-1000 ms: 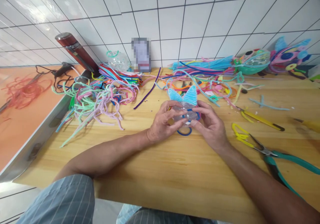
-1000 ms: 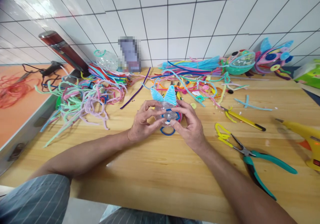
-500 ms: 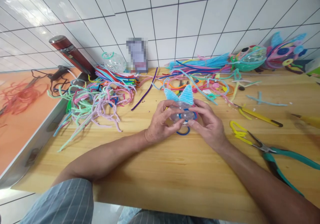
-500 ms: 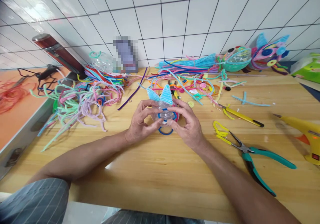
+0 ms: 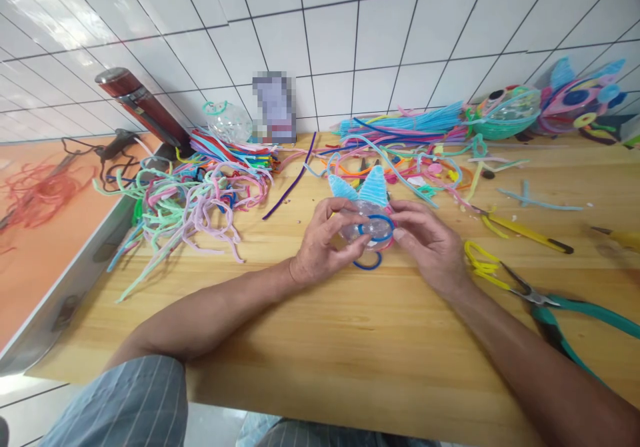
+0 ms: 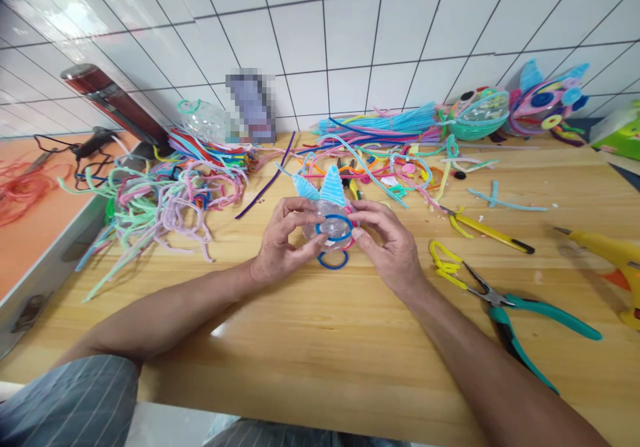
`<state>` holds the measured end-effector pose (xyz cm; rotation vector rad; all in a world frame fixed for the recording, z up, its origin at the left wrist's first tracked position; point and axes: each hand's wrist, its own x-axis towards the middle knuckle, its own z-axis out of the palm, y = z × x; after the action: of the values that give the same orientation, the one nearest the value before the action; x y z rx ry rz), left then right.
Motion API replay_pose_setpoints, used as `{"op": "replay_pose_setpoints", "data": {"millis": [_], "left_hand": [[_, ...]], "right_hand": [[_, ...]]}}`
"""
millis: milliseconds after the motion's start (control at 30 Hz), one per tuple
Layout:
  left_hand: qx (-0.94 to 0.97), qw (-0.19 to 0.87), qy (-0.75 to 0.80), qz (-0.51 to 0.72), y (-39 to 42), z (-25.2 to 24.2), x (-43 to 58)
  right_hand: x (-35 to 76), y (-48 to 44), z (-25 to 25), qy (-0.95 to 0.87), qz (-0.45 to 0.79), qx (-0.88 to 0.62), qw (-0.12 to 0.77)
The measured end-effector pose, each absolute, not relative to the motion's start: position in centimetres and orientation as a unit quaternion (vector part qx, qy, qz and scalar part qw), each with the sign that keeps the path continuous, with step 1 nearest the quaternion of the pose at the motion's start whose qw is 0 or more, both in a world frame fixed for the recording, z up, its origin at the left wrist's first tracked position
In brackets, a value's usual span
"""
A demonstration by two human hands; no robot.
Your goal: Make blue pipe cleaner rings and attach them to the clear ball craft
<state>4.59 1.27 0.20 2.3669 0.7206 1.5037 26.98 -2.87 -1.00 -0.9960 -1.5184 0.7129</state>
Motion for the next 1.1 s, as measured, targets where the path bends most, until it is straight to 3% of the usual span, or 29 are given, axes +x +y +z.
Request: {"op": "replay_pose_setpoints", "data": {"millis": [533,967,1100], "left_hand": [[0.813,0.114,0.246,0.515,1.3,0.3,4.5],[0.803,0.116,0.252,0.527,1.2,0.0,4.8],[0.802,0.125,0.245,0.531,1.1,-0.1,4.8]], "right_hand": [[27.1,-2.9,-0.7,-0.725,0.159,-0.424,0.519],[26.9,-3.0,-0.5,-0.724,0.138,-0.429,0.521],[27.2,-3.2,0.4,-0.746,0.073,-0.43,0.503]]}}
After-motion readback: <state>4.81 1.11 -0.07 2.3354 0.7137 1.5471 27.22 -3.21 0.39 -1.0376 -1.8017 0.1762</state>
